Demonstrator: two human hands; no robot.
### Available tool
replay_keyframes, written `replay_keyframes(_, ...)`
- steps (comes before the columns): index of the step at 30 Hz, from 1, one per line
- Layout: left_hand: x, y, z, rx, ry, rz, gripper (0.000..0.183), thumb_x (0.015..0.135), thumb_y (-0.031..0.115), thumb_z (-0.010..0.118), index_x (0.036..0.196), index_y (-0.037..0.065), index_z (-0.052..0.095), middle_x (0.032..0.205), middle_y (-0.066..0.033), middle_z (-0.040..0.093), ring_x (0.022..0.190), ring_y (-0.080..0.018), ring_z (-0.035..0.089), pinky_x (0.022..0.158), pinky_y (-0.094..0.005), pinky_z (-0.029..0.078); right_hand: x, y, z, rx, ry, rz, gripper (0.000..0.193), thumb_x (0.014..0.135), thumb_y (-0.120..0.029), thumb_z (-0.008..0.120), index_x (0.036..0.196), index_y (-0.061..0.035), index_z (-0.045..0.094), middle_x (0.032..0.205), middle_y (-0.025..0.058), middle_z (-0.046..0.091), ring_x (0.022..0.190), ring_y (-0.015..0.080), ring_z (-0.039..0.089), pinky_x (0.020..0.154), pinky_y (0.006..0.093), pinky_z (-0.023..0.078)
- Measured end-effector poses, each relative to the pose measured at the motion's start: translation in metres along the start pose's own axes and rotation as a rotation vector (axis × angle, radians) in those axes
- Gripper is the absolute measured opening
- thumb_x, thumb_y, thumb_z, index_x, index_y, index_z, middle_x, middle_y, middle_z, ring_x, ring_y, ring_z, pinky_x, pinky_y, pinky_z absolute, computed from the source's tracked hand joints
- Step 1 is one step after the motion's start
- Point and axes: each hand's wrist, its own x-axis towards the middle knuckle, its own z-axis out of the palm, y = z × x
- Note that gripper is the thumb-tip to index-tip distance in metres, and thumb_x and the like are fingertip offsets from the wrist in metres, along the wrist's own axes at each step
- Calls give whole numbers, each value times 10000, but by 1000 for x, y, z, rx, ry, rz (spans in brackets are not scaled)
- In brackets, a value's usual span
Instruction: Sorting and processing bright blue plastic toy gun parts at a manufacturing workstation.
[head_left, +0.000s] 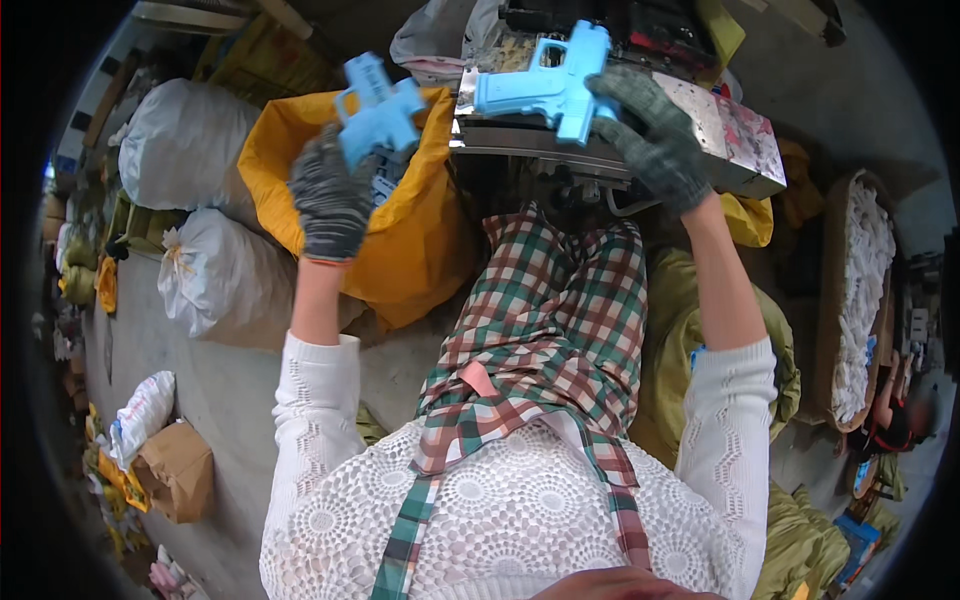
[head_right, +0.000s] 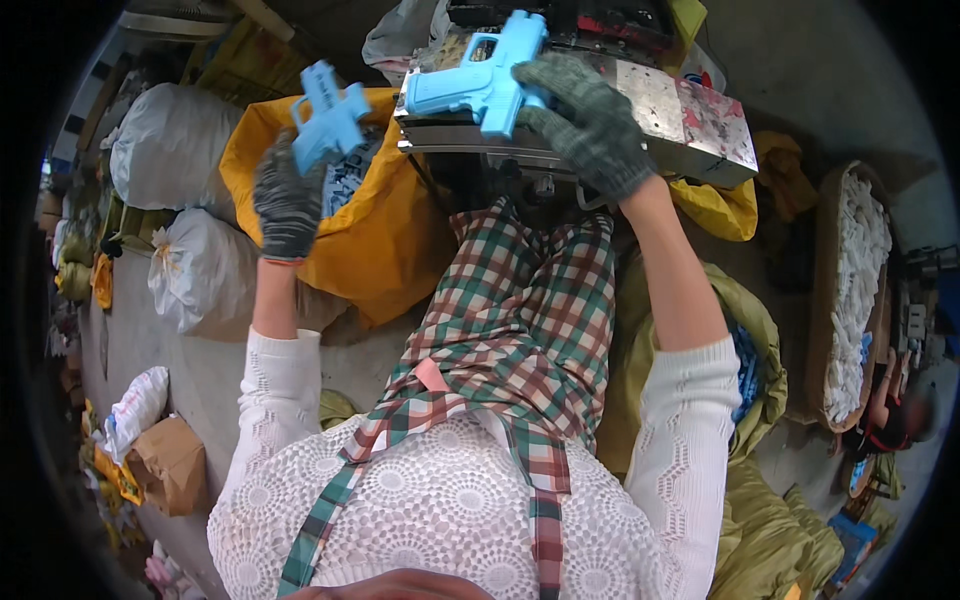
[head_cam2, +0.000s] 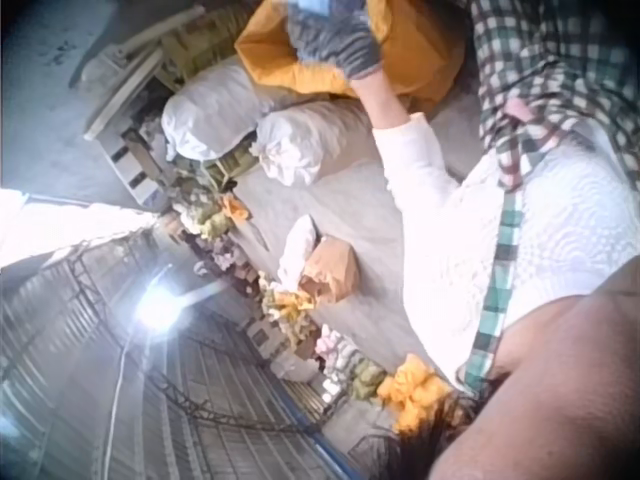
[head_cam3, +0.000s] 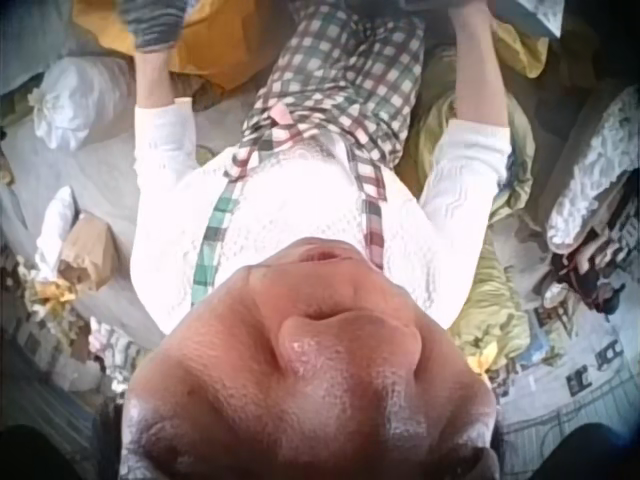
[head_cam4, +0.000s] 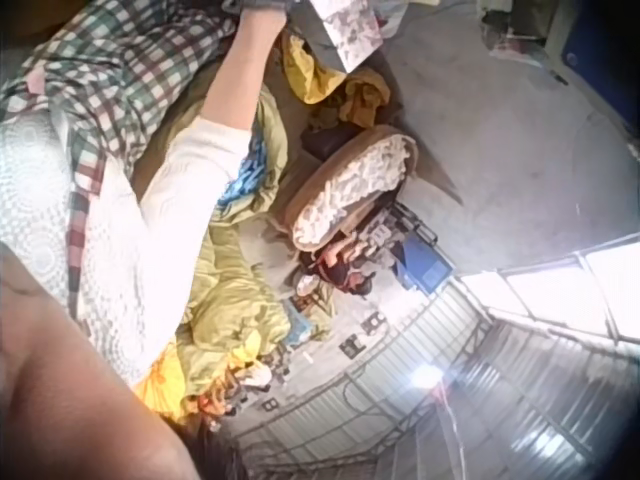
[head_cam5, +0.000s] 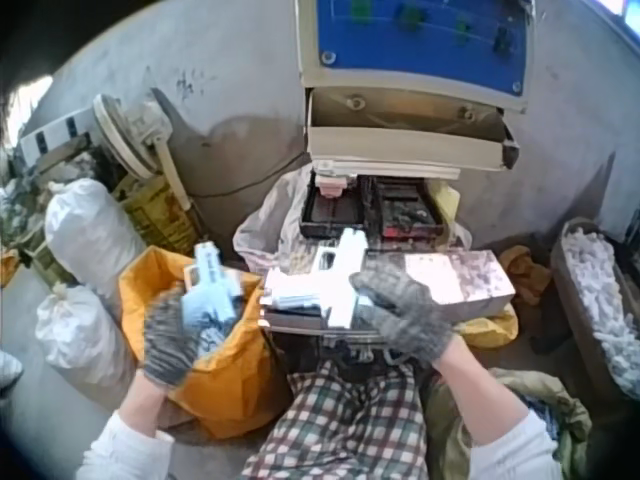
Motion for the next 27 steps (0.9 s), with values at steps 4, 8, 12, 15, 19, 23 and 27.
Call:
replay_keyframes(4,-18,-41,-6,226,-220,-14,709,794,367,697,1358,20,441,1294,-267,505,1204,-413,475,1044,-493,343,32,15,18,-153,-131,-1,396,852,-208,685,1227,-99,621,1293,152,572,1231,292,508,1033,386,417)
replay_keyframes(8,-37,-26,-1,-19,-286,97,683,824,345,674,1371,20,428,1297,-255,513,1198,-402,488,1033,-474,362,5,-8,11,-182,117,-74,321,857,-212,659,1143,-67,652,1193,153,624,1116,320,580,974,408,457)
replay_keyframes(12,-51,4,-3,-346,-716,220,612,862,296,660,1377,48,440,1252,-199,574,1154,-344,549,980,-409,427,-93,-19,-29,-91,73,58,215,828,-77,692,1038,-31,685,1029,144,686,966,305,656,864,351,516)
replay_keyframes(15,-65,26,0,-349,-1093,281,579,879,294,651,1386,101,448,1242,-179,589,1150,-317,565,968,-378,440,-194,11,-72,-166,101,373,216,833,-66,683,1043,-14,685,1006,114,702,922,219,661,847,337,513)
replay_keyframes(19,-80,40,16,-247,-1229,296,580,889,335,620,1385,101,435,1267,-185,570,1180,-331,538,976,-398,432,-347,75,-136,-660,26,1033,233,824,-111,688,1038,-18,688,989,105,702,892,181,653,824,319,508)
replay_keyframes(23,-94,48,28,-233,-1224,367,600,890,389,594,1372,67,441,1297,-218,541,1199,-360,516,999,-425,413,-476,84,-124,-366,111,1336,399,784,-252,719,1120,-45,660,1026,143,691,908,223,655,844,338,497)
replay_keyframes(27,-102,59,28,-294,-1247,396,600,887,375,601,1371,59,437,1291,-231,541,1196,-370,514,1003,-427,410,-494,76,-53,-710,-177,1511,725,699,-388,725,1297,-39,509,1152,223,636,1080,381,610,938,416,470)
